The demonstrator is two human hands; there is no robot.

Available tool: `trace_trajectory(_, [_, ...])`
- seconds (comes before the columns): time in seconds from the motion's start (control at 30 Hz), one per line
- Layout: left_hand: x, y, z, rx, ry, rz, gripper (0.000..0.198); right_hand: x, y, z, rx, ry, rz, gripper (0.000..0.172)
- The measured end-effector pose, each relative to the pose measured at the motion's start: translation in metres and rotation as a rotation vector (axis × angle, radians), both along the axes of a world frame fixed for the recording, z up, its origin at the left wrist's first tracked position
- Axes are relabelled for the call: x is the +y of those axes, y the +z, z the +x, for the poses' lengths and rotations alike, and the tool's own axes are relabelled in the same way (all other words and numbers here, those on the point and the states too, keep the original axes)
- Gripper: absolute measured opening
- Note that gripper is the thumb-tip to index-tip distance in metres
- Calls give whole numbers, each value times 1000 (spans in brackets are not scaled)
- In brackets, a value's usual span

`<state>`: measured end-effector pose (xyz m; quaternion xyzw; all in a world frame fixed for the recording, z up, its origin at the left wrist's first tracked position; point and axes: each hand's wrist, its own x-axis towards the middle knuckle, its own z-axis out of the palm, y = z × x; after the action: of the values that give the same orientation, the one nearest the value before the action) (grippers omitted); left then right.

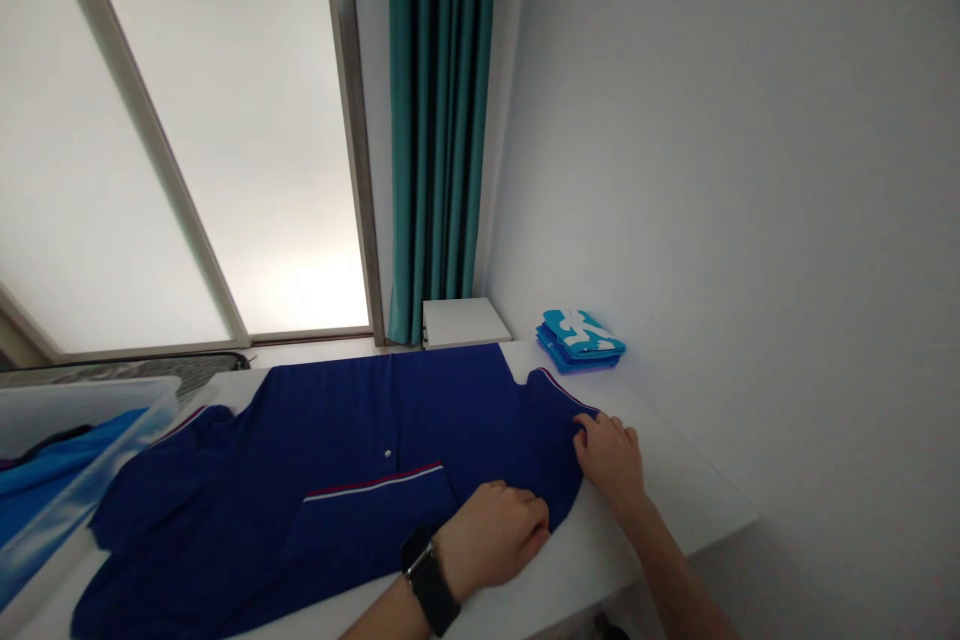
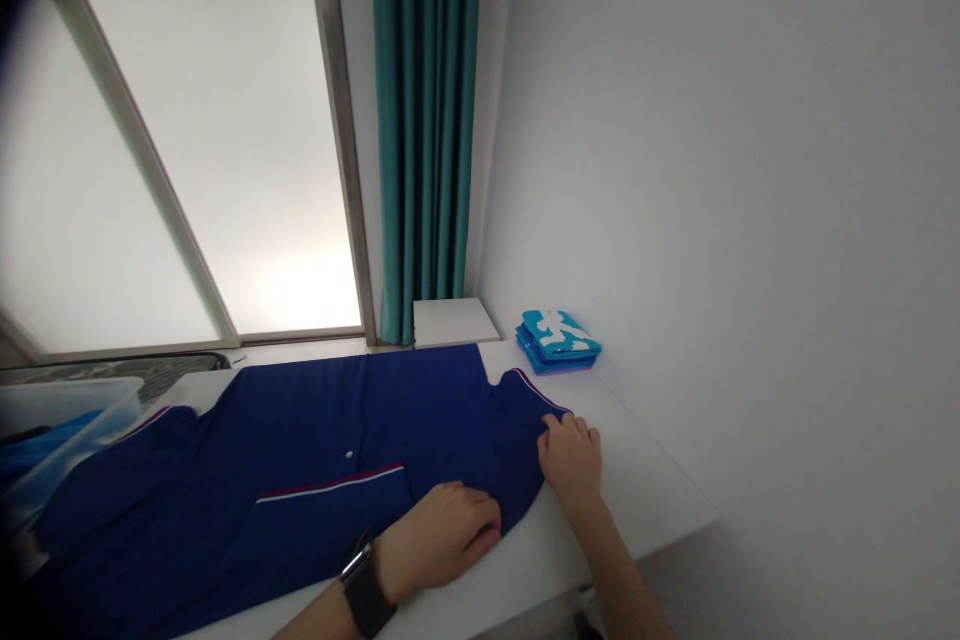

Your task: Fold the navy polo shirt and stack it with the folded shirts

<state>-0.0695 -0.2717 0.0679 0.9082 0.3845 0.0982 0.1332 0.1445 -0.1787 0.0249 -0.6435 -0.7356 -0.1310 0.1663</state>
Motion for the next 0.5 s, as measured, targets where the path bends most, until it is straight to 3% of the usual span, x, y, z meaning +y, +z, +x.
trace_trajectory(0.13, [6, 11, -22, -151, 163, 63, 22, 6, 11, -23, 76, 216, 7, 35])
trace_trajectory(0.23, [10, 13, -44, -194, 316, 121, 27, 15, 5, -40, 128, 386, -74, 39])
trace_trajectory(0.5, [-4, -27, -58, -8, 396, 96, 47, 20, -29, -50, 114, 360, -211, 53])
